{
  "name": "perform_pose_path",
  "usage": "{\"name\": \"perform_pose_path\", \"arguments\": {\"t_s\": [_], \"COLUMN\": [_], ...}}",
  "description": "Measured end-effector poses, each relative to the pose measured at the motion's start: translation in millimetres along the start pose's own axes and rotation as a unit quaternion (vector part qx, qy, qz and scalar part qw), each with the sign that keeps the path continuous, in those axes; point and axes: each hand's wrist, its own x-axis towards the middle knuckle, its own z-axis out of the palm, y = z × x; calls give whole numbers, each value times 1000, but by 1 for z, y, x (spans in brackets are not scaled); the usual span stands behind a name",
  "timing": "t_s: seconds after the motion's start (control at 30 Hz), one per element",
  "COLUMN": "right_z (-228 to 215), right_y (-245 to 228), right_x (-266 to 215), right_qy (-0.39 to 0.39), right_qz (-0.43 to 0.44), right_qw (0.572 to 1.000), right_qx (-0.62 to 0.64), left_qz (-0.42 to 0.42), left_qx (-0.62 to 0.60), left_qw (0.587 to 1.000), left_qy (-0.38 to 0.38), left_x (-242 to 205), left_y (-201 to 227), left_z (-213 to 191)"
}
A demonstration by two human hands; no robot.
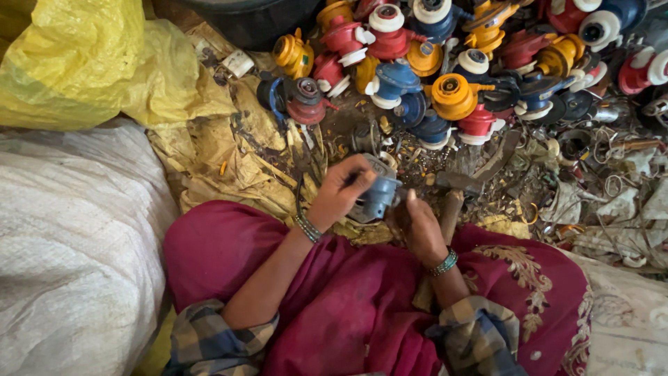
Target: The person sits on the floor and uses a hammer and metal block to break apart small plastic components. They repeatedly strike the parts to separate them, handling each piece individually.
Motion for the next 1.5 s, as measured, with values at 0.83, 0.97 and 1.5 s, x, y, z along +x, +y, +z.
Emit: {"name": "perform_pose_path", "arguments": {"t_s": [0.83,0.97,1.5], "right_z": [-1,-10,24], "right_y": [25,22,18], "right_x": [5,6,-14], "right_qy": [60,-6,116], "right_qz": [45,143,-129], "right_qw": [992,942,960], "right_qx": [106,302,-218], "left_qz": [-126,40,-138], "left_qx": [-84,34,-59], "left_qw": [988,998,982], "left_qy": [19,-16,119], "left_x": [2,1,1], "left_y": [-4,-6,-3], "left_z": [-3,3,1]}}
